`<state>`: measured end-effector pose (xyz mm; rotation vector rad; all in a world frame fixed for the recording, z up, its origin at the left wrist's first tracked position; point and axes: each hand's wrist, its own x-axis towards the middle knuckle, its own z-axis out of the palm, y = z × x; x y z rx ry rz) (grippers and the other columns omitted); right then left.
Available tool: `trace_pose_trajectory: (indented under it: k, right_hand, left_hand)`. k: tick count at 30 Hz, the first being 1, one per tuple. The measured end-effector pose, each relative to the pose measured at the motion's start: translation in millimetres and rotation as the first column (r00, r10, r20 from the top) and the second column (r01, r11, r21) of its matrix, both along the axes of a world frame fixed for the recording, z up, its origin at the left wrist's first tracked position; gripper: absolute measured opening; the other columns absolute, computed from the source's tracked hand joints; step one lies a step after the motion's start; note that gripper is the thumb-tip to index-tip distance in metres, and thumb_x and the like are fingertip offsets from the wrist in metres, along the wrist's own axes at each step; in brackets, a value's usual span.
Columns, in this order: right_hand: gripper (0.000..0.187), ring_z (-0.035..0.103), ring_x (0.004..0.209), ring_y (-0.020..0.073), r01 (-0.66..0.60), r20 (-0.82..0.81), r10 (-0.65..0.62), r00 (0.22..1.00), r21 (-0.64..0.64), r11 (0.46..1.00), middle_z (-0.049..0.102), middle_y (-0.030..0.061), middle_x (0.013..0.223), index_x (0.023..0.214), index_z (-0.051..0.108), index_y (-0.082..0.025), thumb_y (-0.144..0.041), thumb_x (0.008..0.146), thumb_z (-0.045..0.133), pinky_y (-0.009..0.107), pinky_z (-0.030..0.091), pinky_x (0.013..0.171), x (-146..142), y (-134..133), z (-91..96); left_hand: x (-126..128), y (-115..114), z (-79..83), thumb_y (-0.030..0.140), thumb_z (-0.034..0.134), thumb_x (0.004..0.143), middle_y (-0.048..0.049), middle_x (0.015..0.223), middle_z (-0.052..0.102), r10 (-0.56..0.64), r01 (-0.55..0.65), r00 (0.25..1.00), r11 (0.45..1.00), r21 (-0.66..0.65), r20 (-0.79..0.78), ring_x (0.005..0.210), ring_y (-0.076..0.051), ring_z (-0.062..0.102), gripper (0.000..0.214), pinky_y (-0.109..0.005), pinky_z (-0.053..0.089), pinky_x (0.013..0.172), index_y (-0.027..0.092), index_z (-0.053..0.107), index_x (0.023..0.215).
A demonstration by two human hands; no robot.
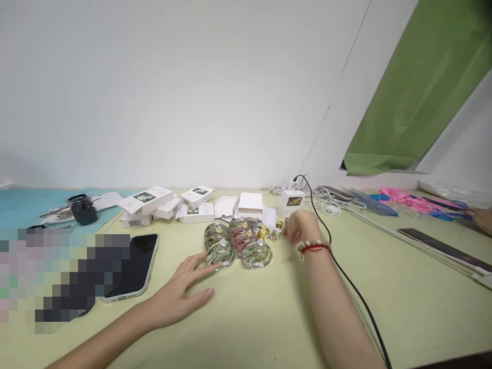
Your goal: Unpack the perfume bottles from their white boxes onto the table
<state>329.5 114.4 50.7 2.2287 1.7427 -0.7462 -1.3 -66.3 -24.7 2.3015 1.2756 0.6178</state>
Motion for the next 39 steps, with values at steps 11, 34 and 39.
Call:
trace_pose_trajectory:
  k: [11,34,39]
  right_hand:
    - [0.015,0.063,0.086,0.0197,-0.003,-0.17,0.017,0.985,0.085,0.996,0.066,0.0081,0.095,0.076,0.067,-0.022,-0.019,0.062,0.069,0.026,0.054,0.067,-7,-17,58.0]
    - [0.033,0.061,0.063,0.012,-0.773,-0.39,0.84,0.378,0.367,0.518,0.069,0.0025,0.075,0.092,0.069,-0.02,-0.03,0.062,0.069,0.019,0.044,0.053,-156,-76,64.3]
    - [0.028,0.061,0.064,0.0132,-0.8,-0.377,0.856,0.355,0.35,0.487,0.069,0.0017,0.071,0.086,0.072,-0.019,-0.031,0.061,0.069,0.019,0.043,0.052,-162,-73,56.4]
  left_hand:
    - [4,1,1.5,0.03,0.046,0.084,-0.0059,0.11,0.055,0.142,-0.16,0.977,0.981,0.111,0.156,0.111,-0.022,0.048,0.023,-0.037,0.04,0.095,0.027,0.065,0.097]
    - [-5,8,1.6,0.032,0.05,0.084,-0.0036,0.107,0.058,0.23,-0.253,0.894,0.968,0.009,0.386,0.098,-0.017,0.054,0.037,-0.031,0.042,0.087,0.025,0.042,0.119]
    - [-4,7,4.2,0.03,0.046,0.086,-0.0043,0.109,0.059,0.219,-0.241,0.906,0.97,0.016,0.363,0.096,-0.017,0.054,0.034,-0.032,0.042,0.087,0.023,0.045,0.119]
